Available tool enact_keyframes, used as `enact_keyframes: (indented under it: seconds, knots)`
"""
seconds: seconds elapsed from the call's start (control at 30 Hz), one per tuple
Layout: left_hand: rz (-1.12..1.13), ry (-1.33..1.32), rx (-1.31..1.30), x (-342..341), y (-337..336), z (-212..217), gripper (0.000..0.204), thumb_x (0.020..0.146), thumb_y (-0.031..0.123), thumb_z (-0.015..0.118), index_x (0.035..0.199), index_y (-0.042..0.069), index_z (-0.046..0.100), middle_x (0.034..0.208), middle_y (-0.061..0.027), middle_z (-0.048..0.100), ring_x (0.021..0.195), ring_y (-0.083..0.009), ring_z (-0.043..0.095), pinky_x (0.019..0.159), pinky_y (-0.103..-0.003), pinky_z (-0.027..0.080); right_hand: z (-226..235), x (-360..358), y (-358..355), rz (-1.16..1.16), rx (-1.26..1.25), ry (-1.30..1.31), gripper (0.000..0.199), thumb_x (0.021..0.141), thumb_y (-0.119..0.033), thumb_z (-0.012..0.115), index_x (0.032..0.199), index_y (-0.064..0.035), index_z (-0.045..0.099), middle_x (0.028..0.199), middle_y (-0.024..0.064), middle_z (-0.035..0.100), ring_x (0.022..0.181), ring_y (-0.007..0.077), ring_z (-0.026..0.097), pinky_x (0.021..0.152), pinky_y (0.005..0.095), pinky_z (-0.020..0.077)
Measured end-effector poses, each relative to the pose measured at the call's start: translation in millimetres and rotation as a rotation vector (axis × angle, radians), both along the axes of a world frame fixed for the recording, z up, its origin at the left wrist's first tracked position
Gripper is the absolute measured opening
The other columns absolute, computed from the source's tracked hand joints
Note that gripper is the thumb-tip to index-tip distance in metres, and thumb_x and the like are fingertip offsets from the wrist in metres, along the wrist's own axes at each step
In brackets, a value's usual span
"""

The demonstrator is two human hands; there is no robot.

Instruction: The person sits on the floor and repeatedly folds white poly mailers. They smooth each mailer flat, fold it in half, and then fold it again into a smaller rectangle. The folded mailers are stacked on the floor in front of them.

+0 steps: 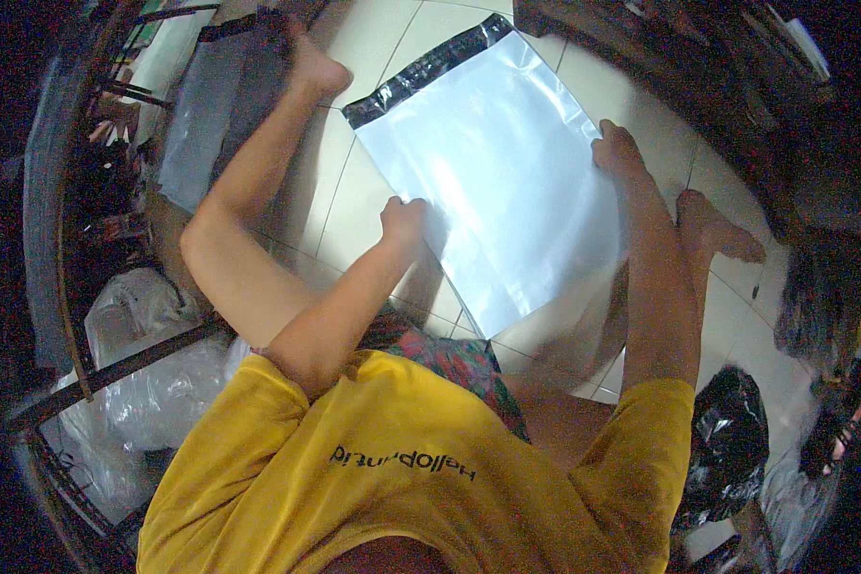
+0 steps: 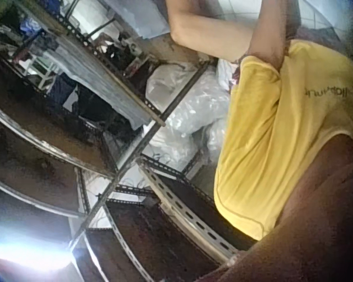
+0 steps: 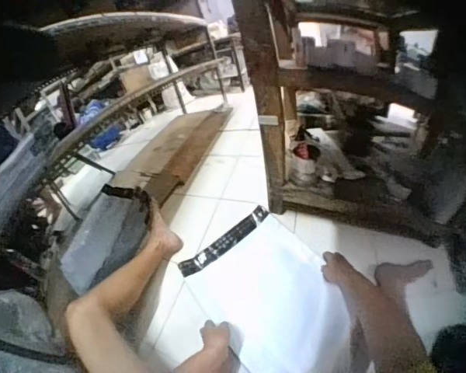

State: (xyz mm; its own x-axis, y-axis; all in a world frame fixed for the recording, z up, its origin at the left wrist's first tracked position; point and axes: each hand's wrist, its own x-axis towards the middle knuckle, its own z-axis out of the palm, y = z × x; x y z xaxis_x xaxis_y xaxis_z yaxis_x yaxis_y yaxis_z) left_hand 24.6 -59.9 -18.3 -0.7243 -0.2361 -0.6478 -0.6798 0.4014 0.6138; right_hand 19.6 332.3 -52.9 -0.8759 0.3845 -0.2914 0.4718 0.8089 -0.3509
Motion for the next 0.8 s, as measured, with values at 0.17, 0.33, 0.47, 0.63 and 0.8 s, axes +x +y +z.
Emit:
enact_keyframes:
  seconds: [0.17, 0.33, 0.47, 0.63, 0.8]
  knots:
    - [-0.044, -0.078, 0.068, -23, -13, -45, 0.053, 0.087, 0.016, 0.055, 0.134, -0.009, 0.053, 0.138, -0.0285, 0.053, 0.122, -0.0425, 0.059, 0.101, -0.044, 0.051, -10, -2, 11, 0.075, 0.035, 0.007, 0.037, 0.082, -0.017, 0.064, 0.115, 0.0005, 0.067, 0.108, 0.0251, 0.070, 0.102, 0.0392, 0.068, 0.090, 0.0458, 0.0527]
    - [0.057, -0.161, 0.245, -28, -23, -41, 0.054, 0.086, 0.017, 0.055, 0.135, -0.008, 0.052, 0.142, -0.0285, 0.048, 0.120, -0.0416, 0.060, 0.095, -0.044, 0.054, 14, -10, 6, 0.009, -0.080, 0.037, 0.038, 0.084, -0.019, 0.057, 0.116, 0.0012, 0.065, 0.116, 0.0286, 0.066, 0.109, 0.0438, 0.064, 0.097, 0.0483, 0.0487]
    - [-0.005, -0.246, 0.095, -30, 8, 43, 0.056, 0.089, 0.020, 0.052, 0.138, -0.007, 0.047, 0.145, -0.0266, 0.038, 0.114, -0.0444, 0.059, 0.094, -0.049, 0.054, 3, -32, 16, 0.037, -0.120, 0.042, 0.040, 0.084, -0.022, 0.054, 0.114, 0.0033, 0.064, 0.118, 0.0312, 0.064, 0.112, 0.0472, 0.061, 0.100, 0.0503, 0.0465]
    - [-0.041, -0.244, -0.018, -28, 12, 39, 0.056, 0.090, 0.022, 0.054, 0.139, -0.005, 0.046, 0.143, -0.0258, 0.040, 0.128, -0.0430, 0.048, 0.106, -0.051, 0.045, -29, -63, 30, 0.140, 0.048, -0.009, 0.025, 0.091, -0.011, 0.058, 0.107, 0.0044, 0.068, 0.088, 0.0152, 0.071, 0.080, 0.0228, 0.069, 0.077, 0.0382, 0.0543]
    - [-0.036, -0.231, 0.158, -27, -2, 20, 0.056, 0.090, 0.023, 0.054, 0.136, -0.007, 0.046, 0.139, -0.0266, 0.041, 0.127, -0.0435, 0.047, 0.106, -0.051, 0.044, -32, -76, 59, 0.254, -0.017, -0.097, 0.023, 0.092, -0.012, 0.057, 0.107, 0.0033, 0.068, 0.086, 0.0110, 0.070, 0.077, 0.0182, 0.065, 0.073, 0.0346, 0.0524]
